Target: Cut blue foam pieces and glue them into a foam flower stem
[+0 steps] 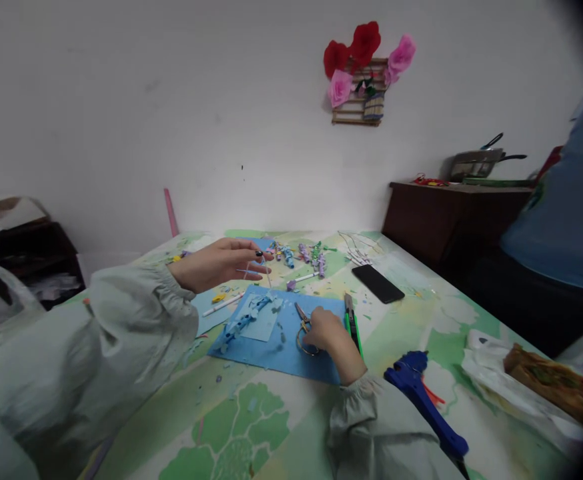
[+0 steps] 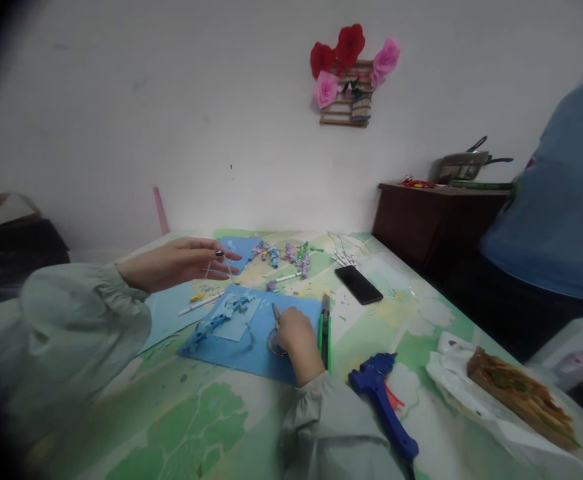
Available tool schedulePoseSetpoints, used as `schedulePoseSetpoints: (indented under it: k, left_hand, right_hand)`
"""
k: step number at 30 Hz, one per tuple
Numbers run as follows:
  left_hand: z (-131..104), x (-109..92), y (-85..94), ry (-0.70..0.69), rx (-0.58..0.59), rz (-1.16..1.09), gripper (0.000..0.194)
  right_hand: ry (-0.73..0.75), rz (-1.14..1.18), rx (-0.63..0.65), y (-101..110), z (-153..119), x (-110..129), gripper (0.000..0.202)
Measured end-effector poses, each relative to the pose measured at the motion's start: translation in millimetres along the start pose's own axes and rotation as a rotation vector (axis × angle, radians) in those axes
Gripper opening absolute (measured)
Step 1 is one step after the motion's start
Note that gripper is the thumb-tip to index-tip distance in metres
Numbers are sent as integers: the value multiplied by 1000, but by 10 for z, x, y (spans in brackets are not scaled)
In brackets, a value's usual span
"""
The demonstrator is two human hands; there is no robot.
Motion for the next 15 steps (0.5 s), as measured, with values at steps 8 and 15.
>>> schedulePoseSetpoints:
  k: [8,15]
  left_hand:
    - [82,165,39,39,-114,-120,16]
    - [134,247,69,43,-150,-140,18]
  right_hand:
    - [-137,612,-20,217,-44,48,33]
    - [258,1425,531,364,-379,303,69]
Point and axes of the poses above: each hand's wrist, its own z-axis towards the middle knuckle, its own y-axis out of the back of the hand, x = y × z, the point moved 1 cm from there along z, towards the middle knuckle, and after that the axes turned 14 degrees about -y, right-handed, at the moved point
